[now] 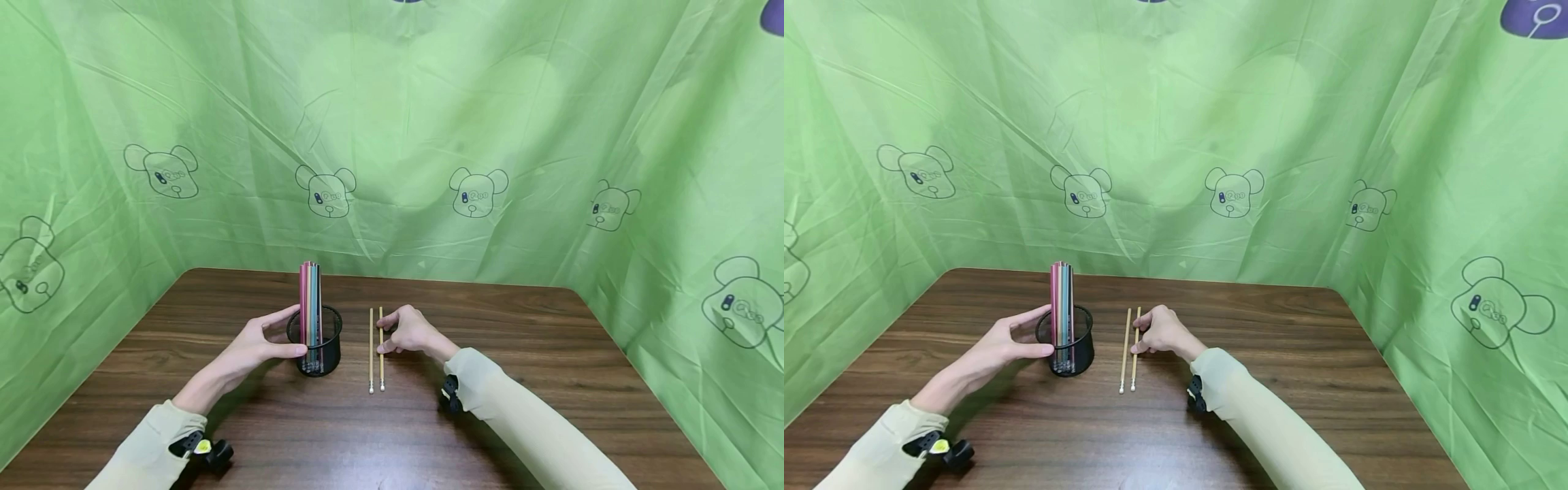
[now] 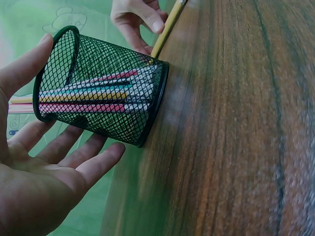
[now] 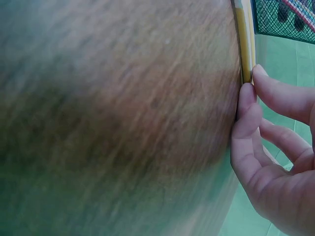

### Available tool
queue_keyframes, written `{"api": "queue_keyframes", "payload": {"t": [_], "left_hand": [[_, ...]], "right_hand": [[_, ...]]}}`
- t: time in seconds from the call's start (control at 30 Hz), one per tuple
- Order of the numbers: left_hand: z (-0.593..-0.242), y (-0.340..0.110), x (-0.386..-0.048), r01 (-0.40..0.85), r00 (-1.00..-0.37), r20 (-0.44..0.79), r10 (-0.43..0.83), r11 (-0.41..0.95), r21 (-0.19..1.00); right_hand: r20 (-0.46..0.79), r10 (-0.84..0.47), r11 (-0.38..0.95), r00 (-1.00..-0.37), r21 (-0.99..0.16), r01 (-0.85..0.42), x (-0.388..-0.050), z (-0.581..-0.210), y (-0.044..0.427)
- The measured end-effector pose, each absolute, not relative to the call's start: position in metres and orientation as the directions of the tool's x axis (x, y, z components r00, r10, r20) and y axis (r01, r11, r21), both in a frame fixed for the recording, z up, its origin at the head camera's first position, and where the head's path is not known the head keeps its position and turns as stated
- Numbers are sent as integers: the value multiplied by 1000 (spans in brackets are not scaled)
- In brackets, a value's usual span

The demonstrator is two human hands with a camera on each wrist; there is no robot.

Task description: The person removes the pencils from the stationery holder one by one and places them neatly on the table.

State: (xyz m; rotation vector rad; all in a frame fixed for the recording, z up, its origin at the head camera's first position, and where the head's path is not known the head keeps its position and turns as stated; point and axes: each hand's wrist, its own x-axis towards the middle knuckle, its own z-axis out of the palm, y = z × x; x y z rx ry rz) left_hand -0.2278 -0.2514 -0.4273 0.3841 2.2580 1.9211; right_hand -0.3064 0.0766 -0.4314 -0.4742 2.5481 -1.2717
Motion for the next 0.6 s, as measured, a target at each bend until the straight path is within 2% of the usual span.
{"api": "queue_keyframes", "payload": {"t": [0.6], "left_hand": [[-427,-251,-227,103,-956,57,289,148,984]], "right_hand": [[-86,-395,581,-914,-795,-176,-306,-432,76]]}}
